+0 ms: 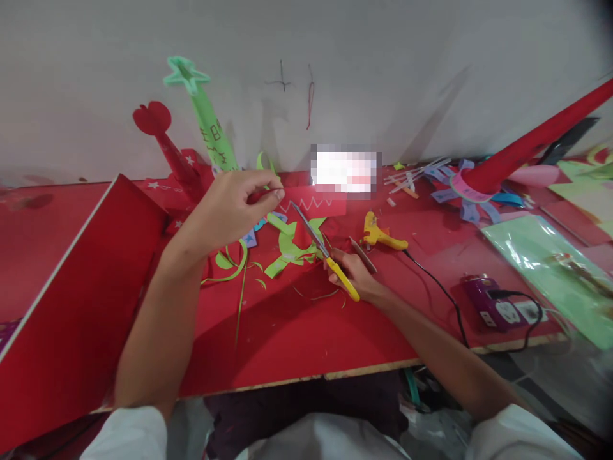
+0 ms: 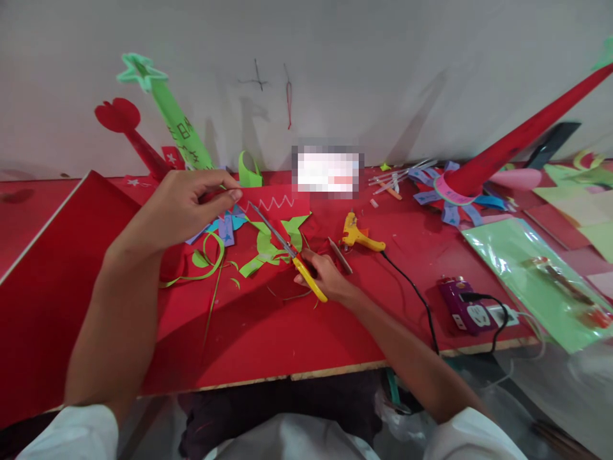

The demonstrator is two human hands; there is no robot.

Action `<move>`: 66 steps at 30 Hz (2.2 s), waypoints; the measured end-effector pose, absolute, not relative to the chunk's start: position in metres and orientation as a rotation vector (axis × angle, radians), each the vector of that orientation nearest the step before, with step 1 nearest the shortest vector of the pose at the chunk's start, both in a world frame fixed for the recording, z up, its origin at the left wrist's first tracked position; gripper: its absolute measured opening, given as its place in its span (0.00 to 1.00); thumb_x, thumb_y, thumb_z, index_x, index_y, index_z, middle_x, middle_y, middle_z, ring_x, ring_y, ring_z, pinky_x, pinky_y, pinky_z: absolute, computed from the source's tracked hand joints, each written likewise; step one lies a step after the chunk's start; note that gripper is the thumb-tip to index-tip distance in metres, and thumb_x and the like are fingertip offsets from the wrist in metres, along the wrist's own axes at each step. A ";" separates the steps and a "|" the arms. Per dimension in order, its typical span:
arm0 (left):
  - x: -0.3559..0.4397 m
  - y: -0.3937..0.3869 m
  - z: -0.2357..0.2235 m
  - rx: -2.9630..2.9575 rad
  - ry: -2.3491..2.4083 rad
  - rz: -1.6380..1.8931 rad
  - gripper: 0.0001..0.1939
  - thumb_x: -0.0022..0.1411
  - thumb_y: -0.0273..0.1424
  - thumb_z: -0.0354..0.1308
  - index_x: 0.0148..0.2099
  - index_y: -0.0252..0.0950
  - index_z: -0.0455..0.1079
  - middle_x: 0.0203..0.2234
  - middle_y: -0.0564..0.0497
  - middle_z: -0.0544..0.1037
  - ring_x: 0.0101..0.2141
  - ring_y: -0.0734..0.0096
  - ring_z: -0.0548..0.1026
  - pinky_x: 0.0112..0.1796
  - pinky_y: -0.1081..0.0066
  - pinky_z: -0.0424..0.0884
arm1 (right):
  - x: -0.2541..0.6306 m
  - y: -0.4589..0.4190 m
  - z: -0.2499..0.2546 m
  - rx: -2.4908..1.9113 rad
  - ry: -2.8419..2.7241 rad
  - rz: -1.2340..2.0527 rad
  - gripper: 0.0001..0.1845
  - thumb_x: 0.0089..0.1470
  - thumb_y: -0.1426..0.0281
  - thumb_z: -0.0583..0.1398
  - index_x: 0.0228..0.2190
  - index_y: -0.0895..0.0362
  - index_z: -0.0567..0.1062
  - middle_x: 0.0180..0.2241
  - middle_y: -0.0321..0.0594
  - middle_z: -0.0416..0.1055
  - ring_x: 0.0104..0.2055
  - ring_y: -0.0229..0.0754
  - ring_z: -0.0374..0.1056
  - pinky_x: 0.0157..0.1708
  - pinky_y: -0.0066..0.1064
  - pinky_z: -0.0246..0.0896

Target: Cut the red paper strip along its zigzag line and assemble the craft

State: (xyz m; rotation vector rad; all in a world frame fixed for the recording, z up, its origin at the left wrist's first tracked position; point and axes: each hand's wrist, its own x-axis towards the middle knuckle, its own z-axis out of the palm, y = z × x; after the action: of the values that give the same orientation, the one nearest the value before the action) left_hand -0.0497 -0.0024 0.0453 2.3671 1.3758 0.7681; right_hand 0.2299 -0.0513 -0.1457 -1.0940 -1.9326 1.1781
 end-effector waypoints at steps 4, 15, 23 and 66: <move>-0.050 -0.003 0.045 2.356 1.371 0.783 0.10 0.69 0.37 0.57 0.36 0.39 0.74 0.24 0.55 0.71 0.25 0.73 0.63 0.29 0.68 0.59 | 0.230 -0.051 -0.143 -1.097 -1.932 1.186 0.33 0.57 0.35 0.61 0.33 0.53 0.66 0.25 0.31 0.62 0.27 0.37 0.54 0.27 0.31 0.49; -0.052 -0.002 0.046 2.340 1.321 0.828 0.10 0.69 0.36 0.57 0.35 0.38 0.73 0.25 0.55 0.70 0.26 0.74 0.63 0.30 0.68 0.59 | 0.229 -0.050 -0.144 -1.096 -1.929 1.172 0.32 0.56 0.36 0.62 0.31 0.52 0.64 0.24 0.30 0.60 0.26 0.37 0.54 0.26 0.30 0.49; -0.052 -0.003 0.047 2.330 1.333 0.798 0.10 0.70 0.36 0.57 0.36 0.38 0.73 0.23 0.56 0.68 0.25 0.75 0.60 0.28 0.68 0.57 | 0.228 -0.051 -0.144 -1.084 -1.886 1.225 0.33 0.55 0.36 0.63 0.33 0.53 0.67 0.24 0.30 0.61 0.25 0.36 0.53 0.25 0.30 0.47; -0.053 -0.001 0.048 2.239 1.345 0.915 0.09 0.70 0.35 0.59 0.35 0.39 0.73 0.23 0.55 0.67 0.25 0.73 0.60 0.27 0.67 0.57 | 0.229 -0.050 -0.149 -1.117 -1.946 1.138 0.29 0.56 0.40 0.65 0.32 0.53 0.68 0.22 0.30 0.61 0.24 0.37 0.55 0.25 0.31 0.50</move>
State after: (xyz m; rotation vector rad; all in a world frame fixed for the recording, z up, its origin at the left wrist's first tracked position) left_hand -0.0530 -0.0011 0.0479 2.2394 1.3455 0.9149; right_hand 0.2291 -0.0499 -0.1491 -1.1169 -1.9456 1.1384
